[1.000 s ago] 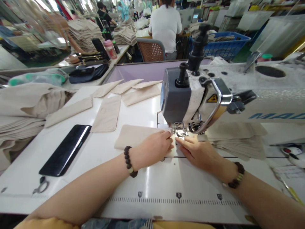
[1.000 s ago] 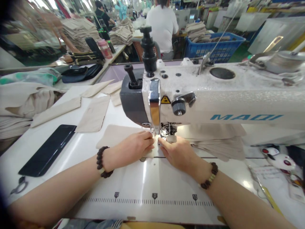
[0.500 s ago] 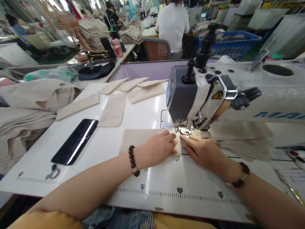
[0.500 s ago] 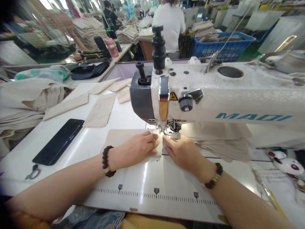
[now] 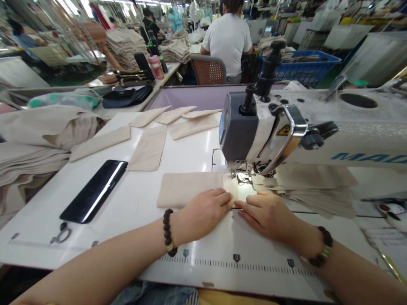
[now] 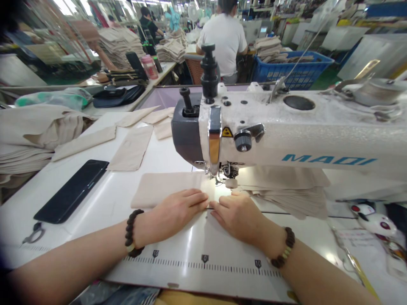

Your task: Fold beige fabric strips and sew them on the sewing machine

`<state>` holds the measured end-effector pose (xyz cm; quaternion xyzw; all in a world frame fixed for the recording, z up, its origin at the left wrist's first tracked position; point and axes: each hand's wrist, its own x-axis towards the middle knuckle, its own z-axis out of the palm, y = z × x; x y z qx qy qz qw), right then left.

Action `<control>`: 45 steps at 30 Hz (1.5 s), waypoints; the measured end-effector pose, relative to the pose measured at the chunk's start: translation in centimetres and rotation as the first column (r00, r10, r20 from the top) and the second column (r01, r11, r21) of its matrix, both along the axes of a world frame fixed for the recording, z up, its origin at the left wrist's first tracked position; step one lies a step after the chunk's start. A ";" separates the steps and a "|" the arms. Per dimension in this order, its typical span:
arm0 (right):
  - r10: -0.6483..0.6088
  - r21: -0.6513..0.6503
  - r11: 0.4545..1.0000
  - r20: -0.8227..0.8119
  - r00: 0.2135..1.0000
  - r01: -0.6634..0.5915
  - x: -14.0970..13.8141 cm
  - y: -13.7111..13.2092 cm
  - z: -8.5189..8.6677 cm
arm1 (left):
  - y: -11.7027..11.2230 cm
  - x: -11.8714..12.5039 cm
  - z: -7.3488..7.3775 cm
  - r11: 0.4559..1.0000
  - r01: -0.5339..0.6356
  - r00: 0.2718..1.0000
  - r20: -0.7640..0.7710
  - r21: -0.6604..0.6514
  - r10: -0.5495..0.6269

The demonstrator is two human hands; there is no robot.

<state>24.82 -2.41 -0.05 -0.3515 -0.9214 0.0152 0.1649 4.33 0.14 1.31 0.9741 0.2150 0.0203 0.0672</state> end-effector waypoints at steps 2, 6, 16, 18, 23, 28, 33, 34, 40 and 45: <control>-0.020 -0.001 1.000 0.006 1.000 0.020 0.0 0.2 0.0 | 0.2 0.0 -0.1 1.000 0.001 1.000 0.016 0.010 -0.002; -0.072 0.009 0.997 -0.001 0.997 0.072 -0.1 0.5 0.0 | 1.0 0.1 -0.7 0.999 0.008 1.000 0.028 0.048 -0.009; -0.208 0.026 0.978 0.005 0.978 0.208 -0.4 1.3 -0.3 | 2.9 0.5 -0.6 0.997 -0.021 0.999 0.036 0.070 0.018; -0.242 0.034 0.970 0.023 0.970 0.241 -0.5 1.4 -0.3 | 3.3 0.6 -0.4 0.998 -0.032 0.999 0.044 0.056 0.030; -0.266 0.038 0.964 0.046 0.963 0.264 -0.5 1.4 -0.1 | 4.4 1.1 -0.7 0.997 -0.062 0.997 0.058 0.052 0.059; -0.273 0.024 0.962 0.051 0.961 0.272 -0.5 1.3 0.0 | 5.3 1.3 -1.1 0.993 -0.107 0.993 0.063 0.052 0.104; -0.278 0.017 0.961 0.049 0.959 0.278 -0.6 1.4 0.0 | 5.8 1.5 -1.3 0.989 -0.138 0.986 0.095 0.047 0.133; -0.280 0.019 0.960 0.042 0.959 0.279 -0.6 1.4 0.0 | 5.8 1.6 -1.3 0.989 -0.138 0.987 0.093 0.046 0.133; -0.279 0.044 0.960 0.039 0.959 0.277 -0.5 1.4 -0.4 | 5.6 1.5 -1.4 0.992 -0.115 0.991 0.075 0.042 0.112; -0.247 0.110 0.963 -0.005 0.969 0.246 -0.1 1.4 -1.3 | 5.2 1.4 -1.2 0.992 -0.096 0.995 0.045 0.078 0.093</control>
